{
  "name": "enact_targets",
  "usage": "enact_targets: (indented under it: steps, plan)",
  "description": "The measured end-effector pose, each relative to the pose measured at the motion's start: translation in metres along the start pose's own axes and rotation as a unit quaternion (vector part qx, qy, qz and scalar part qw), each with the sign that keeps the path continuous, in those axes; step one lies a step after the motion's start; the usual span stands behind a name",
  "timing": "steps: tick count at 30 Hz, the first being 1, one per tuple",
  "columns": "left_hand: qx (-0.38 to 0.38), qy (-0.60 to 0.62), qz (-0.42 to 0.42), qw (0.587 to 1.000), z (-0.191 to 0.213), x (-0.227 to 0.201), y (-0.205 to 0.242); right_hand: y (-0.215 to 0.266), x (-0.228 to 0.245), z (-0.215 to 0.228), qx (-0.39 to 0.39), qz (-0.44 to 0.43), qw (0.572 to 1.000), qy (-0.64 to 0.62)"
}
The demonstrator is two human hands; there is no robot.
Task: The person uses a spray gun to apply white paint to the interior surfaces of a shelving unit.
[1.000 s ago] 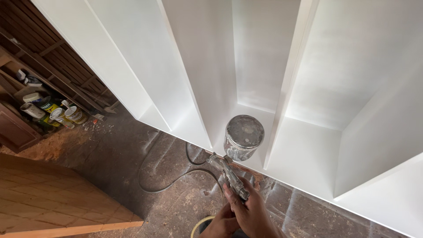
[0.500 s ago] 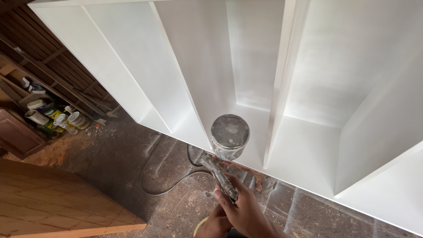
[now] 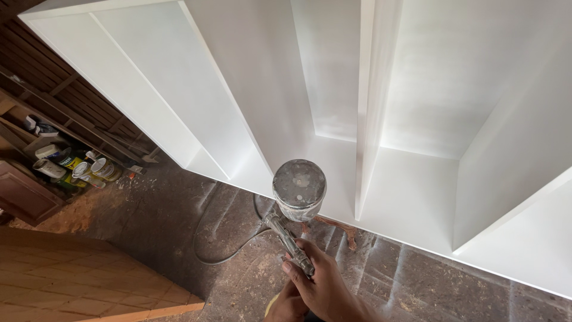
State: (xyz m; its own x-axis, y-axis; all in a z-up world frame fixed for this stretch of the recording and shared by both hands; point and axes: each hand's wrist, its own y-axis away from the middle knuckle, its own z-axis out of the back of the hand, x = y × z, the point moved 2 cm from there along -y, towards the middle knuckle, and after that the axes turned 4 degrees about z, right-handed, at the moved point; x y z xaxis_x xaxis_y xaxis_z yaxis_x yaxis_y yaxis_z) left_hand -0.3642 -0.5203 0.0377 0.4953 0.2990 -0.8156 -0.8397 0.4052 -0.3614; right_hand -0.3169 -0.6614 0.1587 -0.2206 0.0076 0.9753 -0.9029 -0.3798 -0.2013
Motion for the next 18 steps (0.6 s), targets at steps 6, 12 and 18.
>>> enact_targets:
  steps: [6, 12, 18]
  plan:
    - [0.025, 0.014, 0.026, 0.999, -0.002, -0.005, 0.002, 0.005, -0.003, 0.001, -0.008, -0.033, 0.999, 0.005]
    - [0.011, 0.025, 0.014, 1.0, -0.003, -0.014, -0.003, 0.008, -0.003, 0.004, -0.021, -0.036, 0.999, 0.015]
    - [-0.001, 0.05, 0.0, 0.999, -0.006, -0.019, -0.007, 0.008, -0.004, 0.005, -0.011, -0.019, 0.999, 0.025]
